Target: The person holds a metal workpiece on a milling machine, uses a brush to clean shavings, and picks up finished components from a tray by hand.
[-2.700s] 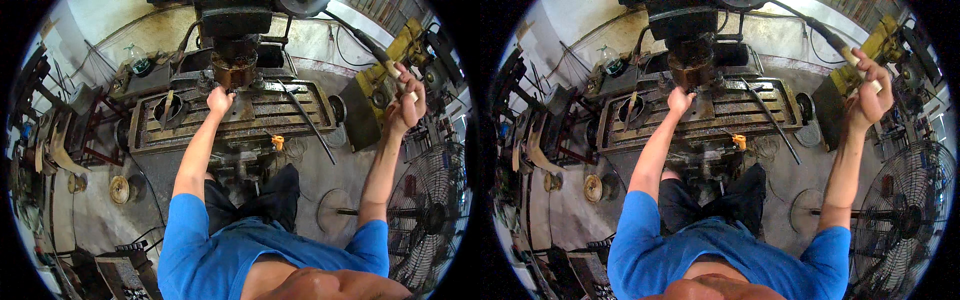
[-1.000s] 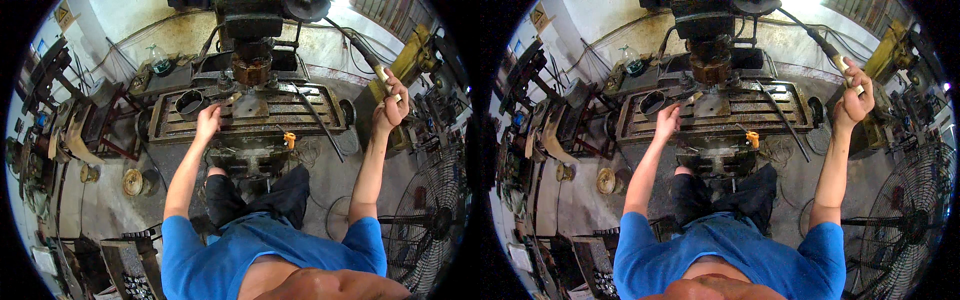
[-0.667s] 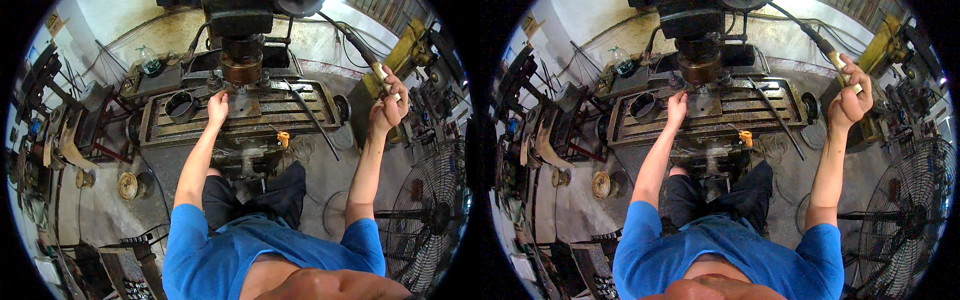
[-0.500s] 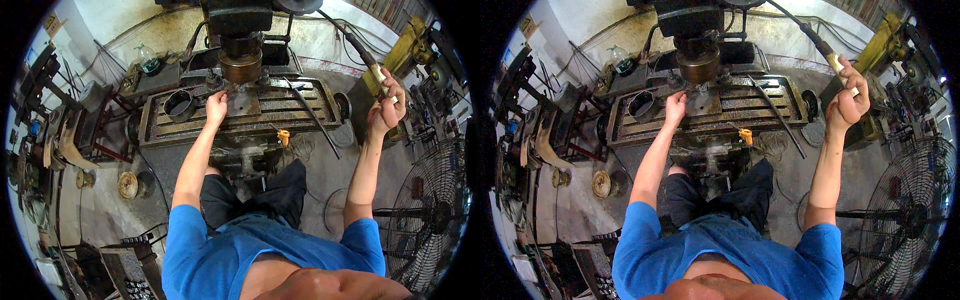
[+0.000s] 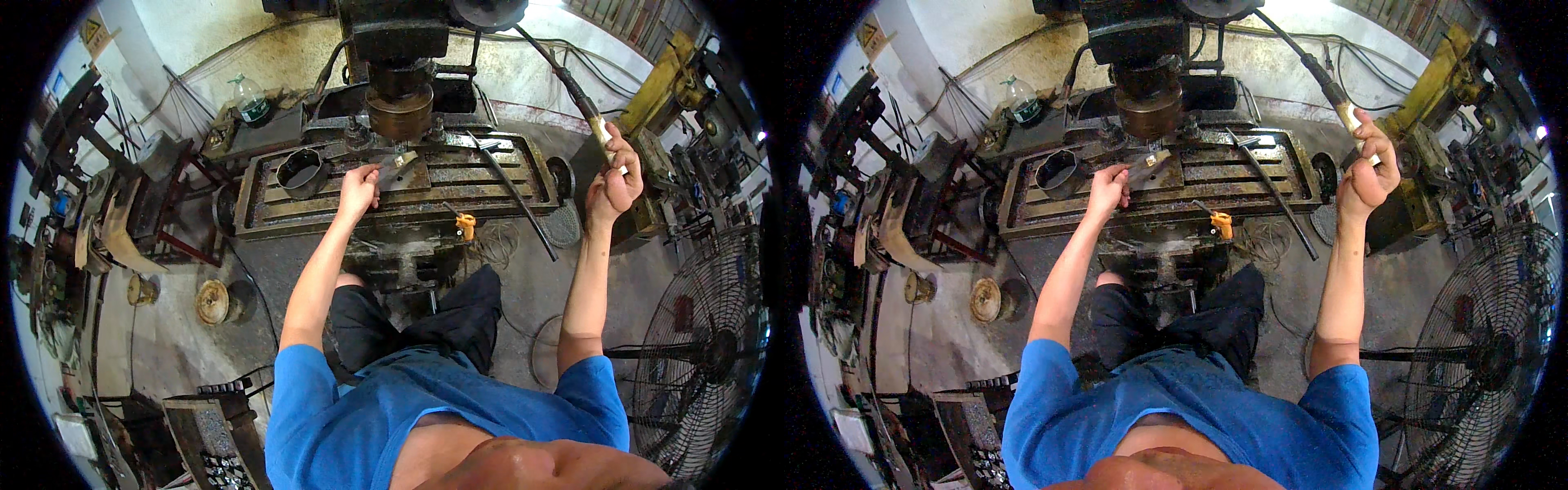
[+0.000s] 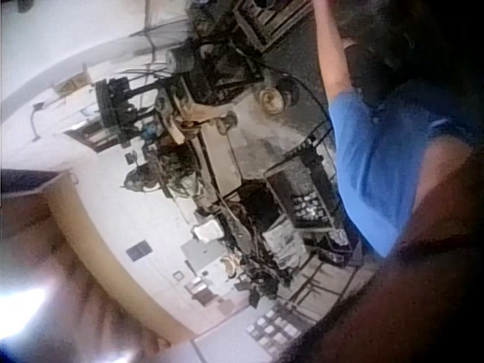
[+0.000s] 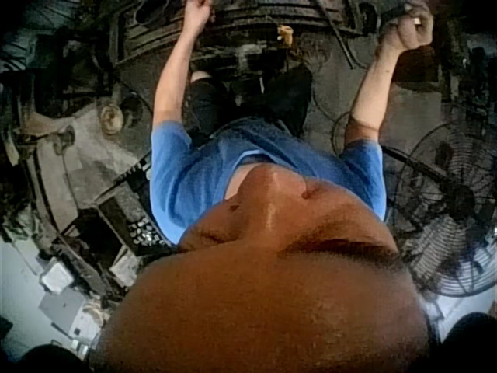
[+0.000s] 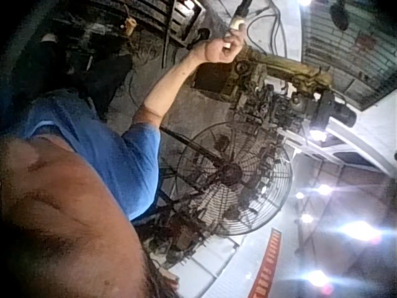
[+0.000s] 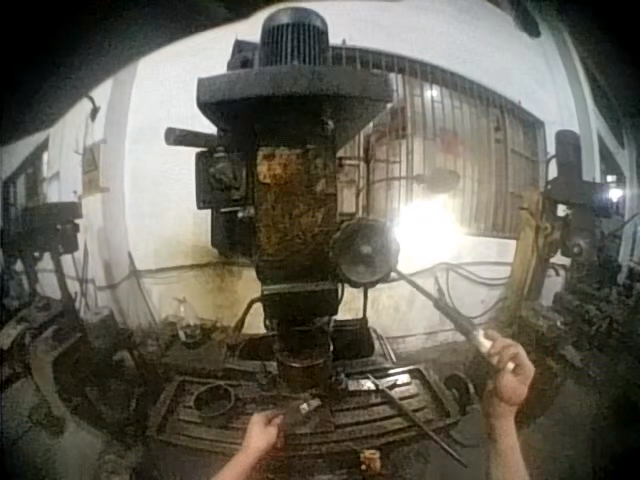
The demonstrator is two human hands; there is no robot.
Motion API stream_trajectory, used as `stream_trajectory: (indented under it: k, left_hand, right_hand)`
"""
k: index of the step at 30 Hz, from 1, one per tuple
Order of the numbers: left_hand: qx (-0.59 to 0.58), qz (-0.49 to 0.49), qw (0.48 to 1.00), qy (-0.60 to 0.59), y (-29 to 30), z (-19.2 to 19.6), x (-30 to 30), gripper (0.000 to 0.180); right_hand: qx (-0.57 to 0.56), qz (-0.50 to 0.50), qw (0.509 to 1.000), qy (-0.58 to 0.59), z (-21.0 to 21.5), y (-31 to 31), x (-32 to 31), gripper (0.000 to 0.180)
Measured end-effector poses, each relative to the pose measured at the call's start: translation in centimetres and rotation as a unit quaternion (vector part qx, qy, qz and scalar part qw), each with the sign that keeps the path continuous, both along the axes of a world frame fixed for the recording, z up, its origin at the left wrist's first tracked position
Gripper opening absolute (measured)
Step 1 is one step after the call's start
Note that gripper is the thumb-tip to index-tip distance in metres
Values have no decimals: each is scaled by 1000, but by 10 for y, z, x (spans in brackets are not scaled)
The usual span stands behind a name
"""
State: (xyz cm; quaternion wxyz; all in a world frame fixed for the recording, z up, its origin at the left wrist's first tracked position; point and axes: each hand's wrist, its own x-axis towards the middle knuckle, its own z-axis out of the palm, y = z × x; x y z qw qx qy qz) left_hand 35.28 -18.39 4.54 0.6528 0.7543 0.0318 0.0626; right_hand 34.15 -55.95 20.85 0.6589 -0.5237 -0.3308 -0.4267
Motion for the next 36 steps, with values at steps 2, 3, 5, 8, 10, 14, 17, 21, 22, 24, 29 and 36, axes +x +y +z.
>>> stream_trajectory:
  k: [2, 3, 5, 8, 10, 14, 17, 21, 22, 24, 29, 36]
  left_hand:
    - [-8, -4, 1000, -30, 5, -6, 1, 26]
    - [-14, 2, 999, -31, 7, -9, 2, 26]
    - [-26, 12, 999, -34, 10, -13, 4, 26]
    - [10, 8, 998, -60, 12, -16, 6, 26]
    - [21, 11, 998, -55, 11, -16, 5, 26]
    - [43, 12, 997, -58, 11, -20, 7, 26]
    - [41, 18, 998, -53, 7, -20, 7, 25]
    - [34, 20, 998, -46, 3, -15, 4, 26]
    - [37, 27, 998, -51, 2, -14, 2, 25]
    - [36, 32, 997, -55, -2, -10, 0, 25]
    - [22, 32, 998, -58, -2, -11, 3, 24]
    - [37, 40, 995, -85, -8, -15, 10, 25]
  right_hand:
    - [8, -18, 1000, 0, -2, 3, 0, 12]
    - [12, -27, 1000, 1, -3, 6, 0, 13]
    - [16, -21, 1000, -3, -6, 6, 0, 12]
    - [16, -17, 1000, -10, -13, 4, 3, 11]
    - [18, -16, 1000, -13, -18, 3, 5, 11]
    - [14, 0, 1000, -25, -22, 3, 6, 8]
    - [11, 5, 999, -30, -23, -1, 7, 6]
    - [8, -6, 1000, -19, -12, 3, 2, 6]
    - [11, -10, 1000, -11, -9, 5, 1, 7]
    - [0, -13, 1000, -16, -5, 2, 0, 7]
    - [-18, -25, 999, -29, 7, 2, 1, 9]
    - [-22, -39, 997, -60, 24, 3, 6, 8]
